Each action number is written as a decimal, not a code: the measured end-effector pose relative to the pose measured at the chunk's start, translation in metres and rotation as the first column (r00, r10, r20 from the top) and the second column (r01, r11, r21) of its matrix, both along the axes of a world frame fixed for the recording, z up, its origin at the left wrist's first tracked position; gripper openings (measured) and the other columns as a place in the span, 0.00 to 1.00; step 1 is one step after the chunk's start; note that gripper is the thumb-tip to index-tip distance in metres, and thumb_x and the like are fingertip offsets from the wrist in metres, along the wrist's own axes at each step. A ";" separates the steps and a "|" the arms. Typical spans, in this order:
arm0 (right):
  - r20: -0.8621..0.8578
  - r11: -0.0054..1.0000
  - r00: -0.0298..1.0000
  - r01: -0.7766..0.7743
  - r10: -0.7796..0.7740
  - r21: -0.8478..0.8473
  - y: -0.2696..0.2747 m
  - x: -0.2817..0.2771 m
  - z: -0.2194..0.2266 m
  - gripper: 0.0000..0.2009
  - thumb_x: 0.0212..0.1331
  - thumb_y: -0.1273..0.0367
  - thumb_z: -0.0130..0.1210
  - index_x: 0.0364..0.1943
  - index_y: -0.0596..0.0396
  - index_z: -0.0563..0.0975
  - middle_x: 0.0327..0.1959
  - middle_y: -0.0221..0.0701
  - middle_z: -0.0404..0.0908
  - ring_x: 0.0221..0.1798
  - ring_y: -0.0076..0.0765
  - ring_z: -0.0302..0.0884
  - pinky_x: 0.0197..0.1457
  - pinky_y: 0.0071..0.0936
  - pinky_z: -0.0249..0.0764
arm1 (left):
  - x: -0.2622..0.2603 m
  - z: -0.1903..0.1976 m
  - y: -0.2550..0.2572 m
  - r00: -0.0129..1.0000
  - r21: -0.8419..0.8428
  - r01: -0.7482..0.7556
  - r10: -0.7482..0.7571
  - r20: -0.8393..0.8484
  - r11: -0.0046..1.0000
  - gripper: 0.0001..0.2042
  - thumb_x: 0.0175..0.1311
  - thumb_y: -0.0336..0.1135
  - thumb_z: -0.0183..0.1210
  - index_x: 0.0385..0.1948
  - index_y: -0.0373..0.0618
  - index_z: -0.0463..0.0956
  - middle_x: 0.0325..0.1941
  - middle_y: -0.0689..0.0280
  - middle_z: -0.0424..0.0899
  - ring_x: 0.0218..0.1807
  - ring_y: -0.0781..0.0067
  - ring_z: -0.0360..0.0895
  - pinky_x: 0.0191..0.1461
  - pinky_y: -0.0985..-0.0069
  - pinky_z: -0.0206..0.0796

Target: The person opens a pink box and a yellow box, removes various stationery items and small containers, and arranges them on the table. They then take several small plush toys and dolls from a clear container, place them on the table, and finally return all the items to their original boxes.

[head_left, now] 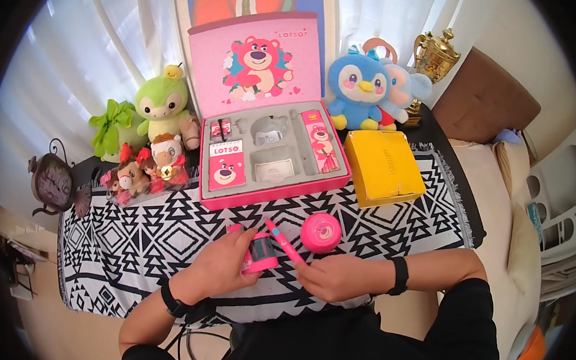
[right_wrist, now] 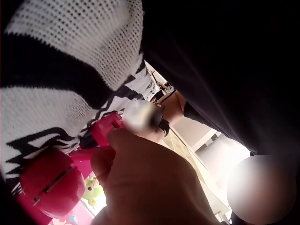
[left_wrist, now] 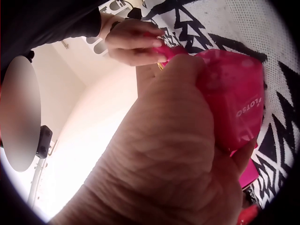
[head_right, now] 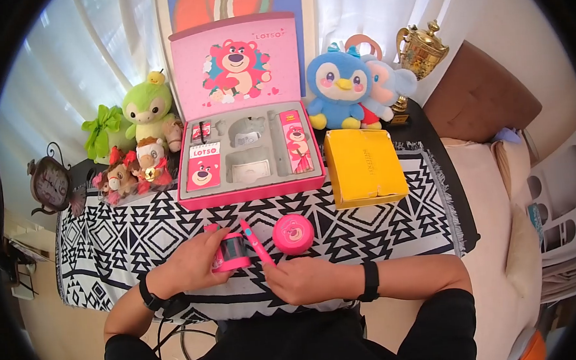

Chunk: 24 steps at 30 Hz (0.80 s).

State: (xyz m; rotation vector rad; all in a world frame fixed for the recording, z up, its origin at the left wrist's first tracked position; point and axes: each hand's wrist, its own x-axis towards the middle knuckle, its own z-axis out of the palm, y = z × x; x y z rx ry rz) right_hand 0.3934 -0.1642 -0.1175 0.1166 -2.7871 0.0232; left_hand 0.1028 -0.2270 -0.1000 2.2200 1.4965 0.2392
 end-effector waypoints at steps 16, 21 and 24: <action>-0.020 0.641 0.672 0.696 -0.740 -0.324 0.143 0.009 0.030 0.11 0.60 0.67 0.62 0.42 0.59 0.83 0.39 0.43 0.81 0.43 0.54 0.80 0.48 0.47 0.76 | 0.082 0.012 0.056 0.940 0.183 0.310 -0.329 0.086 0.933 0.36 0.58 0.43 0.70 0.67 0.39 0.65 0.63 0.42 0.71 0.61 0.42 0.74 0.64 0.58 0.71; 0.260 0.414 0.457 0.887 -0.851 -0.205 0.173 -0.022 0.025 0.19 0.58 0.57 0.63 0.42 0.62 0.84 0.42 0.50 0.80 0.45 0.58 0.82 0.48 0.48 0.79 | 0.106 -0.006 0.076 0.942 0.067 0.335 -0.336 -0.008 0.940 0.38 0.55 0.42 0.71 0.68 0.41 0.63 0.62 0.41 0.70 0.59 0.39 0.75 0.62 0.57 0.72; 0.261 0.360 0.406 0.910 -0.876 -0.207 0.181 -0.030 0.024 0.22 0.56 0.55 0.65 0.41 0.63 0.83 0.44 0.53 0.80 0.46 0.59 0.83 0.49 0.48 0.81 | 0.109 0.004 0.074 0.923 -0.020 0.377 -0.377 -0.081 0.926 0.40 0.54 0.43 0.72 0.69 0.42 0.63 0.59 0.43 0.72 0.57 0.42 0.75 0.61 0.57 0.72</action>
